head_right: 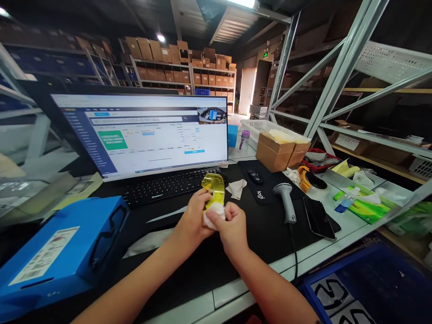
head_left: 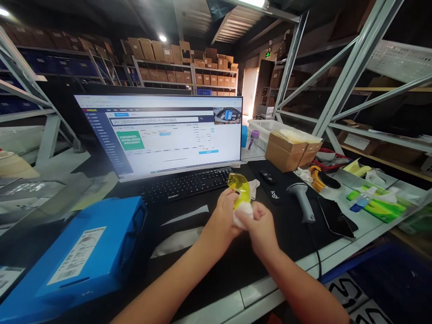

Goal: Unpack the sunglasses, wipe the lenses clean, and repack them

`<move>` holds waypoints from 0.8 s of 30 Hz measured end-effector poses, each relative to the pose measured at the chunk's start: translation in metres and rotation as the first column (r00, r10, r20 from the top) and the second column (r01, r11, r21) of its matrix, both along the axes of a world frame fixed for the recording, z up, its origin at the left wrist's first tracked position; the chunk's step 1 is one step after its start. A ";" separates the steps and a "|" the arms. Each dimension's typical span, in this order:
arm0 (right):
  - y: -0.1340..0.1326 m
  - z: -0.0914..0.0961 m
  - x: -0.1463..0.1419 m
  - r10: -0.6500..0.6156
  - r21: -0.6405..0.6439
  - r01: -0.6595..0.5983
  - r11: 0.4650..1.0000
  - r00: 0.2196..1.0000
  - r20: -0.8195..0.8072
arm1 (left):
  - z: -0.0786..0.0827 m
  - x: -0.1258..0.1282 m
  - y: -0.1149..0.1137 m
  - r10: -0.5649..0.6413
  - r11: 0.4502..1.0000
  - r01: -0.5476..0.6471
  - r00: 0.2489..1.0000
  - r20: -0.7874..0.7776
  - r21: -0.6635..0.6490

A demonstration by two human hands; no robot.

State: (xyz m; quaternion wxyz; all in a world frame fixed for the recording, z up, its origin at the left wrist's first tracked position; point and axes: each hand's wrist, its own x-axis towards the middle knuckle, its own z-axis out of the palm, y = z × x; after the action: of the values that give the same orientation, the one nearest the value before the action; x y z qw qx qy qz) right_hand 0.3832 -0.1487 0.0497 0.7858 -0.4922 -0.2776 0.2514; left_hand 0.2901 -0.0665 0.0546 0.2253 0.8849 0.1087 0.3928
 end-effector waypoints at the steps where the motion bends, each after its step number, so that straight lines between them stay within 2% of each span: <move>1: -0.001 0.000 -0.004 0.007 -0.020 -0.006 1.000 0.999 0.046 | 0.001 -0.001 0.002 0.021 1.000 -0.021 1.000 0.014 0.009; 3: -0.002 0.001 -0.008 0.019 -0.048 -0.015 0.999 0.995 0.094 | 0.005 -0.004 0.004 0.038 0.999 -0.038 0.999 0.005 0.034; 5: -0.003 0.004 -0.006 0.033 -0.054 -0.029 0.998 0.997 0.072 | 0.010 -0.007 0.004 0.020 0.999 -0.018 0.999 -0.046 0.048; 10: -0.004 0.010 0.016 0.062 -0.005 -0.064 0.998 0.983 -0.172 | 0.016 -0.008 0.005 -0.061 0.997 0.070 0.974 -0.220 0.036; 12: -0.002 0.008 0.018 0.063 0.002 -0.064 0.998 0.978 -0.198 | 0.015 -0.008 0.006 -0.055 0.997 0.065 0.970 -0.238 0.035; 14: 0.000 0.004 0.012 0.024 -0.015 -0.027 1.000 0.991 -0.128 | 0.013 -0.008 0.008 -0.036 0.998 0.046 0.977 -0.211 0.044; 16: 0.002 0.000 0.002 -0.007 -0.055 0.007 0.998 1.000 0.008 | 0.011 -0.008 0.009 -0.022 0.998 0.031 0.987 -0.160 0.054; 19: 0.002 -0.001 -0.008 0.017 -0.098 0.000 0.995 0.984 0.178 | 0.010 -0.007 0.008 0.006 0.999 -0.001 0.996 -0.087 0.053; 21: -0.001 0.003 -0.006 0.043 -0.100 -0.024 0.995 0.980 0.192 | 0.011 -0.007 0.006 0.031 0.999 -0.029 0.998 -0.060 0.035; 24: -0.005 0.010 0.007 0.045 -0.062 -0.041 0.997 0.997 0.065 | 0.016 -0.011 0.004 0.012 1.000 -0.011 0.993 -0.121 0.013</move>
State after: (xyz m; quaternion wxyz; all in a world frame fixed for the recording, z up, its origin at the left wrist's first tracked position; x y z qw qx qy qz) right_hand 0.3905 -0.1537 0.0599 0.7554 -0.5176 -0.3063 0.2603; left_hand 0.2795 -0.0624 0.0710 0.2107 0.9078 0.1250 0.3404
